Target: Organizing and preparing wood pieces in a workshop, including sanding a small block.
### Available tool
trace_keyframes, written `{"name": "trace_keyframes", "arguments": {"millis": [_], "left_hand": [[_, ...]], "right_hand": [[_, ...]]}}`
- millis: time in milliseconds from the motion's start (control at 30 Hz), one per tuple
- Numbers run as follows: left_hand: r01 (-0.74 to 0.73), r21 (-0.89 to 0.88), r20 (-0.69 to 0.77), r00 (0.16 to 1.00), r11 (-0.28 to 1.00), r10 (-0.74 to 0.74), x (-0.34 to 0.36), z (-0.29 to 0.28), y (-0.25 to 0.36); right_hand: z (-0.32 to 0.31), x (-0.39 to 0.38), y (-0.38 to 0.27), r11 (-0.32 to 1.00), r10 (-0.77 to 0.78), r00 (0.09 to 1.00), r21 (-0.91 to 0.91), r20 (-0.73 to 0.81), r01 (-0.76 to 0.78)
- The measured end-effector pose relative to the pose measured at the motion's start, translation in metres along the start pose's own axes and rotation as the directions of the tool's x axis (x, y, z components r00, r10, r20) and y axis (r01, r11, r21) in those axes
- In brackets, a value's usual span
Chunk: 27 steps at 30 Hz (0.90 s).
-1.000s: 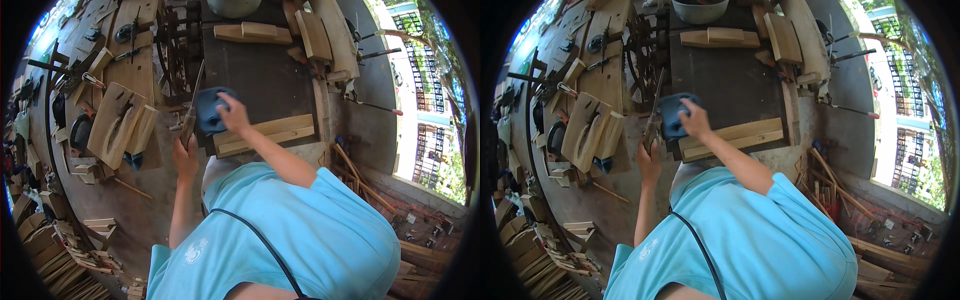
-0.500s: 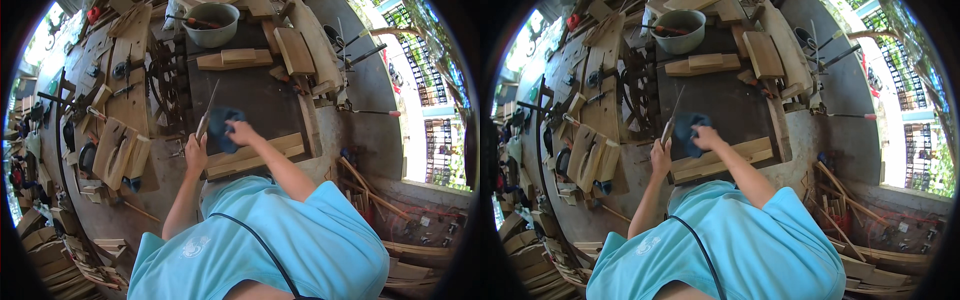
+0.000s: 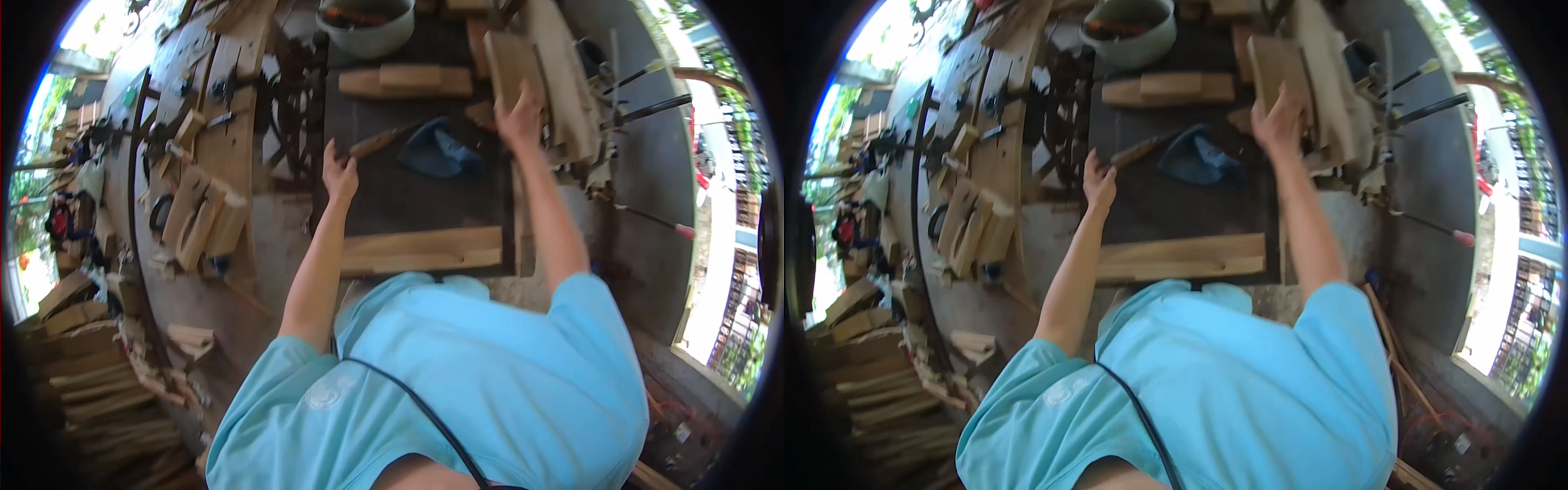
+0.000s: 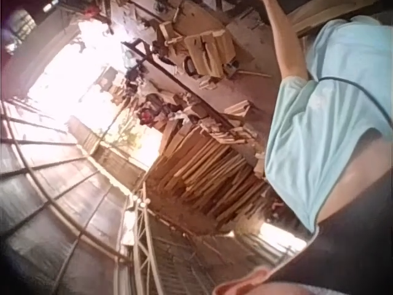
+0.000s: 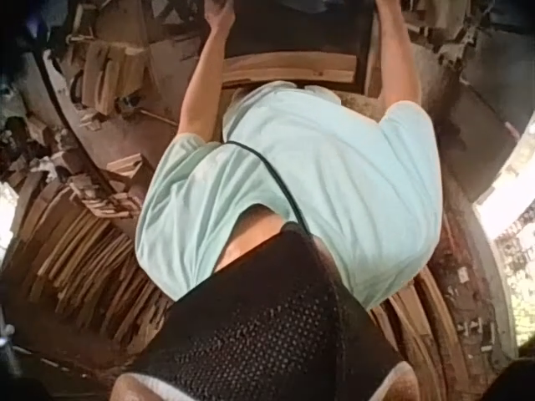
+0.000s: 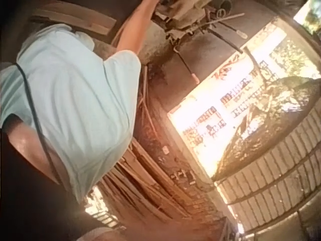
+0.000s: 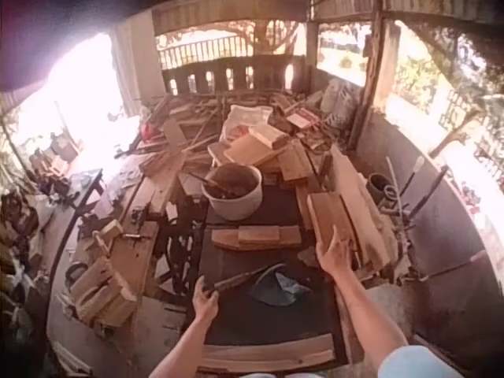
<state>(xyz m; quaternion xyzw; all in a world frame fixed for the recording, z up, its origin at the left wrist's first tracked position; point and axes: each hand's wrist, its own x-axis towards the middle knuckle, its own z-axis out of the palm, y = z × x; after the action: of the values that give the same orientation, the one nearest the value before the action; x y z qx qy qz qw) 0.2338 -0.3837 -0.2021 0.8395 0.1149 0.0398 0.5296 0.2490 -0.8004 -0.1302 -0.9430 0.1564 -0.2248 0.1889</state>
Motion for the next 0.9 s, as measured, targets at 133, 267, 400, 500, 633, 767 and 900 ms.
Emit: {"name": "trace_keyframes", "arguments": {"millis": [133, 267, 400, 500, 633, 767, 900], "left_hand": [[-0.487, 0.283, 0.356, 0.853, 0.827, 0.381, -0.069, 0.013, 0.052], [-0.570, 0.371, 0.662, 0.716, 0.733, 0.222, -0.167, -0.027, 0.061], [-0.654, 0.446, 0.775, 0.624, 0.612, 0.102, -0.197, -0.015, 0.043], [-0.654, 0.502, 0.738, 0.665, 0.566, 0.115, -0.203, -0.020, 0.030], [-0.741, 0.382, 0.801, 0.563, 0.552, 0.202, -0.198, -0.007, 0.026], [-0.751, 0.364, 0.806, 0.551, 0.552, 0.218, -0.192, -0.022, 0.023], [-0.794, 0.276, 0.814, 0.492, 0.541, 0.308, -0.186, -0.018, 0.009]], "right_hand": [[0.030, 0.074, 0.097, 0.891, 0.344, 0.931, -0.357, 0.121, -0.282], [0.075, 0.081, 0.038, 0.822, 0.462, 0.869, -0.452, 0.176, -0.345], [0.080, 0.093, 0.091, 0.899, 0.397, 0.903, -0.267, 0.163, -0.348], [0.033, 0.068, 0.034, 0.932, 0.359, 0.896, -0.160, 0.261, -0.326], [-0.026, 0.023, 0.065, 0.984, 0.062, 0.996, 0.164, 0.057, -0.070], [-0.097, -0.031, -0.030, 0.987, -0.100, 0.962, -0.097, 0.253, 0.128], [-0.114, -0.061, -0.074, 0.949, -0.288, 0.889, -0.015, 0.356, 0.314]]}}
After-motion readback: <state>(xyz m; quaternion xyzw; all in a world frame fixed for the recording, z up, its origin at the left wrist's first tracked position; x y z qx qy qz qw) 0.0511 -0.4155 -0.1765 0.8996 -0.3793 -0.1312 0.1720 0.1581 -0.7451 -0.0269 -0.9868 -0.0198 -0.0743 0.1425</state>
